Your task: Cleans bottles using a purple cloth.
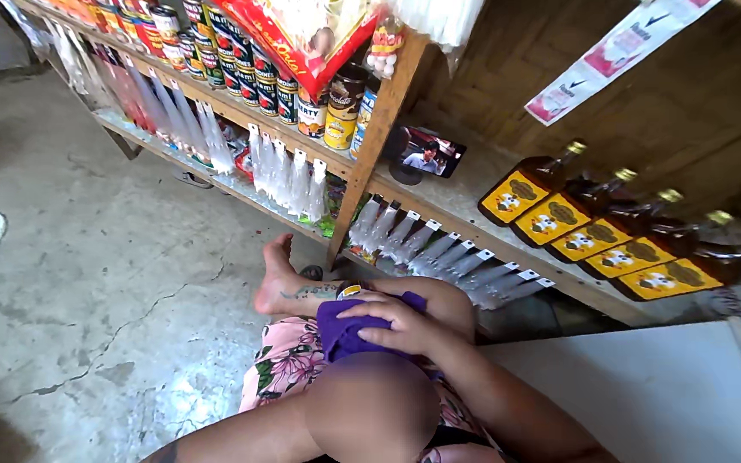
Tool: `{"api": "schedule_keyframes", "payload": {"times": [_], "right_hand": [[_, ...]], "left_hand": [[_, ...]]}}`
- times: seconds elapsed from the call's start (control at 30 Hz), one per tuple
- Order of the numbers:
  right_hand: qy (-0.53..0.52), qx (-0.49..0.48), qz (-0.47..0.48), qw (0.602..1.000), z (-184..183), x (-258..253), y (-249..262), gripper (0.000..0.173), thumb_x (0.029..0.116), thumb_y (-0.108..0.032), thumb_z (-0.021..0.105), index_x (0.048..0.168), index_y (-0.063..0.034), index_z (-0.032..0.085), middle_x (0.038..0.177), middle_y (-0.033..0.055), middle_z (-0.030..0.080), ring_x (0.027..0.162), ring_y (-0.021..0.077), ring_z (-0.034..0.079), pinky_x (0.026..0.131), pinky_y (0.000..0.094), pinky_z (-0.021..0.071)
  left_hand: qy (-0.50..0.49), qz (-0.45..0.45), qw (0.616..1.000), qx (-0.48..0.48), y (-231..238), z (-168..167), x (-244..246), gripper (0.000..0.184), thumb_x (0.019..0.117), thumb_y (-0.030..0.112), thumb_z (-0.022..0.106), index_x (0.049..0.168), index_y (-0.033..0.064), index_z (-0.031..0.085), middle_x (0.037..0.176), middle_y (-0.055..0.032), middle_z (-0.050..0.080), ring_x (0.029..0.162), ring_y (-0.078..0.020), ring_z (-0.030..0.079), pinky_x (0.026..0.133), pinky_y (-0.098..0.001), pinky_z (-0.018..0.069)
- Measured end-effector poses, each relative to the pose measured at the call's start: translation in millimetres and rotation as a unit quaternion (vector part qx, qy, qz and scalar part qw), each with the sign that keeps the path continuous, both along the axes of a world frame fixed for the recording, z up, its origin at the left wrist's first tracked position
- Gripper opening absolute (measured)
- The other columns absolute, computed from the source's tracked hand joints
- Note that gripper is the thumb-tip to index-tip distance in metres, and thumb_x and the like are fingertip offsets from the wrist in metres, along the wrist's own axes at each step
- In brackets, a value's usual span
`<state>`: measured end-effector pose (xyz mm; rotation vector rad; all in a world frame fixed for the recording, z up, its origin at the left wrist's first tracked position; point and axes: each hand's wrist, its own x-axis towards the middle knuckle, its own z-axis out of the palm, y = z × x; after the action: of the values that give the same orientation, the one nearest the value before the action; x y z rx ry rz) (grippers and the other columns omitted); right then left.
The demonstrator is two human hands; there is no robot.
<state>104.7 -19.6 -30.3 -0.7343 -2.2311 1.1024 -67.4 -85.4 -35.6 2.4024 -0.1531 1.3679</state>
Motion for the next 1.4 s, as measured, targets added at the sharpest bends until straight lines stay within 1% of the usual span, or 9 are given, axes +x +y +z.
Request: {"api": "schedule_keyframes", "payload": {"times": [0.07, 0.17, 0.3, 0.43, 0.67, 0.77, 0.93, 1.07, 1.4], "right_hand": [[-0.009, -0.061, -0.04, 0.997, -6.8, 3.5, 10.6, 0.042, 0.1035, -0.029, 0.051, 0.128, 0.0001, 0.069, 0.134, 0.0187, 0.064, 0.132, 0.0206, 0.055, 0.115, 0.0352, 0.0398], [-0.046, -0.115, -0.095, 0.988, -14.2, 5.3, 17.0, 0.044, 0.106, -0.029, 0.048, 0.135, 0.0003, 0.063, 0.145, 0.0219, 0.055, 0.142, 0.0234, 0.046, 0.12, 0.035, 0.0336], [-0.05, -0.036, -0.059, 0.996, -2.4, 3.4, -1.6, 0.043, 0.1074, -0.031, 0.044, 0.132, -0.0051, 0.067, 0.14, 0.0186, 0.06, 0.14, 0.0263, 0.048, 0.12, 0.0407, 0.0349], [-0.071, 0.046, 0.015, 0.996, 18.5, -0.9, -20.0, 0.036, 0.1059, -0.032, 0.049, 0.125, -0.0141, 0.073, 0.13, 0.0127, 0.068, 0.135, 0.028, 0.055, 0.121, 0.0539, 0.0307], [-0.064, 0.025, 0.066, 0.995, 12.4, -9.1, 8.1, 0.034, 0.1036, -0.031, 0.055, 0.116, -0.0079, 0.076, 0.115, 0.0095, 0.074, 0.122, 0.0225, 0.063, 0.114, 0.0432, 0.0395], [-0.092, -0.021, 0.067, 0.993, 14.5, -12.1, 16.4, 0.036, 0.1028, -0.031, 0.056, 0.116, -0.0042, 0.076, 0.117, 0.0119, 0.074, 0.124, 0.0234, 0.061, 0.115, 0.0411, 0.0369], [-0.141, -0.093, 0.042, 0.985, 13.8, -14.0, 29.5, 0.039, 0.1035, -0.032, 0.054, 0.119, -0.0025, 0.074, 0.126, 0.015, 0.069, 0.132, 0.0247, 0.055, 0.118, 0.0457, 0.0309], [-0.143, -0.128, 0.005, 0.981, 4.2, -12.5, 39.9, 0.038, 0.1032, -0.031, 0.055, 0.12, -0.0013, 0.073, 0.131, 0.0169, 0.066, 0.133, 0.0232, 0.053, 0.116, 0.0381, 0.0348], [-0.058, -0.191, -0.103, 0.974, -19.1, -9.1, 46.1, 0.035, 0.1033, -0.022, 0.054, 0.121, 0.0046, 0.069, 0.13, 0.0185, 0.064, 0.127, 0.0183, 0.055, 0.111, 0.0326, 0.04]], "left_hand": [[-0.003, 0.006, 1.0, 0.003, 0.4, 0.4, 1.0, 0.044, 0.1044, 0.04, 0.04, 0.074, 0.016, 0.059, 0.065, -0.005, 0.058, 0.071, -0.0223, 0.06, 0.077, -0.0361, 0.0474], [-0.004, 0.005, 1.0, 0.007, 0.6, 0.4, 1.8, 0.044, 0.105, 0.04, 0.039, 0.074, 0.0155, 0.059, 0.065, -0.0052, 0.058, 0.071, -0.0222, 0.06, 0.077, -0.0359, 0.048], [0.002, 0.001, 1.0, 0.002, -2.0, -0.5, 0.9, 0.044, 0.1041, 0.04, 0.04, 0.074, 0.0149, 0.06, 0.066, -0.0057, 0.058, 0.071, -0.0225, 0.06, 0.078, -0.0359, 0.0478], [-0.003, 0.005, 1.0, 0.005, -2.2, -0.2, 3.1, 0.046, 0.1049, 0.042, 0.039, 0.074, 0.0153, 0.061, 0.065, -0.0052, 0.058, 0.07, -0.0218, 0.06, 0.076, -0.0354, 0.0477], [-0.003, 0.006, 1.0, 0.005, 0.7, 0.4, 4.5, 0.046, 0.1056, 0.043, 0.039, 0.076, 0.0155, 0.061, 0.066, -0.0054, 0.06, 0.072, -0.0219, 0.061, 0.078, -0.0356, 0.0478], [0.004, 0.004, 1.0, 0.01, 1.0, 0.2, 3.6, 0.047, 0.1057, 0.043, 0.038, 0.076, 0.0153, 0.061, 0.065, -0.0054, 0.059, 0.072, -0.0225, 0.061, 0.077, -0.0357, 0.0473], [0.008, 0.002, 1.0, 0.01, 1.1, -0.1, 3.2, 0.046, 0.1058, 0.043, 0.037, 0.076, 0.0157, 0.06, 0.065, -0.005, 0.058, 0.071, -0.0223, 0.06, 0.077, -0.0358, 0.0475], [0.004, -0.001, 1.0, 0.005, 1.4, -0.4, 3.4, 0.046, 0.1058, 0.042, 0.038, 0.076, 0.0152, 0.06, 0.064, -0.0051, 0.057, 0.07, -0.0221, 0.059, 0.076, -0.0356, 0.0469], [0.006, 0.005, 1.0, -0.005, 5.3, 3.1, -0.3, 0.047, 0.1069, 0.044, 0.036, 0.078, 0.0152, 0.06, 0.067, -0.0053, 0.059, 0.073, -0.0219, 0.061, 0.08, -0.0359, 0.0484]]}}
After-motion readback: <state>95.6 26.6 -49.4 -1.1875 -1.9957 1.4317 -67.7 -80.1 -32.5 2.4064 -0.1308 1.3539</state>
